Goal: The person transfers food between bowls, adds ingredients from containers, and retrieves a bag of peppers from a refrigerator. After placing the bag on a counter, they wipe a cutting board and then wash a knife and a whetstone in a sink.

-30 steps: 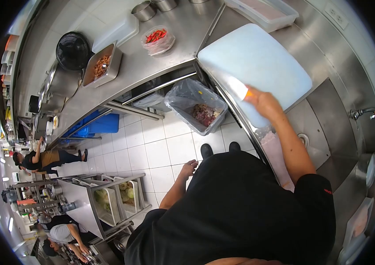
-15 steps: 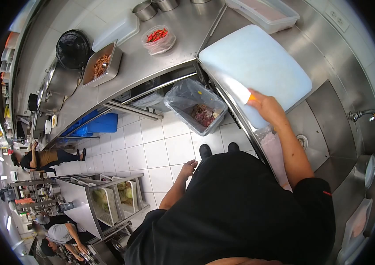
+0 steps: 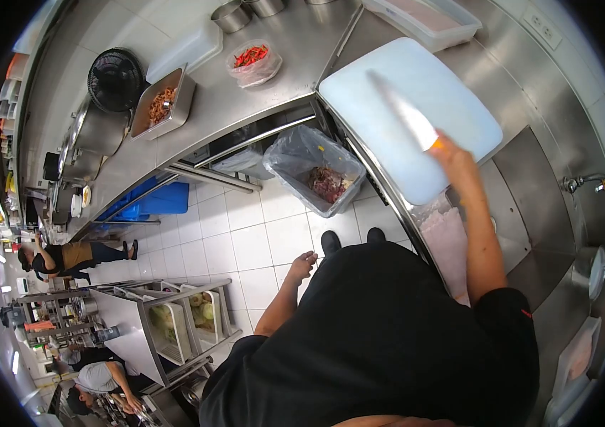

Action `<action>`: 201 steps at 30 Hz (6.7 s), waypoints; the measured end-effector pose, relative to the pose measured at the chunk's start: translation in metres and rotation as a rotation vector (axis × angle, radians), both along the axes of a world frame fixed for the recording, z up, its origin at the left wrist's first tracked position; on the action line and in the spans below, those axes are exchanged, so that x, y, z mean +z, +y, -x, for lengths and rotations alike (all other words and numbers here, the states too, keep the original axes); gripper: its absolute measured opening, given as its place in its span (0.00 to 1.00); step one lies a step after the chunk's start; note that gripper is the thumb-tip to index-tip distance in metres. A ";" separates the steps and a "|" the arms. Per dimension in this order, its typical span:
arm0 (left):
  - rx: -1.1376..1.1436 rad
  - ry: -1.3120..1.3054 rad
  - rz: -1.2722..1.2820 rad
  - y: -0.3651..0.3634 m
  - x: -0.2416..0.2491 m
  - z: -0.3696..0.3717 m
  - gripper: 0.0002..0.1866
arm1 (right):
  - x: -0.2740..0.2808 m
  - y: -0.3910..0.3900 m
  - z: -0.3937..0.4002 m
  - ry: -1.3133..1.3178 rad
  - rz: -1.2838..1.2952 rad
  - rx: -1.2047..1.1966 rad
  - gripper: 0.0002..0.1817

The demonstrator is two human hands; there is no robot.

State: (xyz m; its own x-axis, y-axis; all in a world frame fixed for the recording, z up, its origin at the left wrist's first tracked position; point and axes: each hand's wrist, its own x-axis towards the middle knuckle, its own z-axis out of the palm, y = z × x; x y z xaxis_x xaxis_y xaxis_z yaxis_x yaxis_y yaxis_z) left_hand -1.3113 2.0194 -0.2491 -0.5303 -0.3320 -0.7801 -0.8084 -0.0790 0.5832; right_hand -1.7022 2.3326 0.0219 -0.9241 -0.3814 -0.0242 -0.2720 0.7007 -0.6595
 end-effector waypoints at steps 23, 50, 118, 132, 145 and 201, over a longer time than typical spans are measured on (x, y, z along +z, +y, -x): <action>0.047 0.025 -0.047 0.004 0.031 0.069 0.33 | -0.008 0.078 0.011 0.076 0.052 -0.309 0.27; -0.017 -0.061 -0.071 -0.007 0.006 0.033 0.33 | 0.005 -0.014 -0.022 -0.049 -0.038 0.162 0.26; -0.041 -0.027 -0.025 -0.012 0.024 0.047 0.33 | -0.011 -0.019 0.023 -0.076 -0.021 0.223 0.27; -0.056 0.038 -0.213 -0.026 -0.050 0.013 0.33 | 0.019 -0.011 -0.049 -0.032 -0.189 0.219 0.27; -0.270 0.047 0.018 -0.016 -0.001 0.039 0.32 | -0.016 0.101 -0.022 0.104 -0.001 -0.251 0.25; -0.039 -0.046 -0.182 0.002 -0.030 -0.019 0.34 | -0.008 -0.035 -0.012 -0.013 -0.069 0.080 0.27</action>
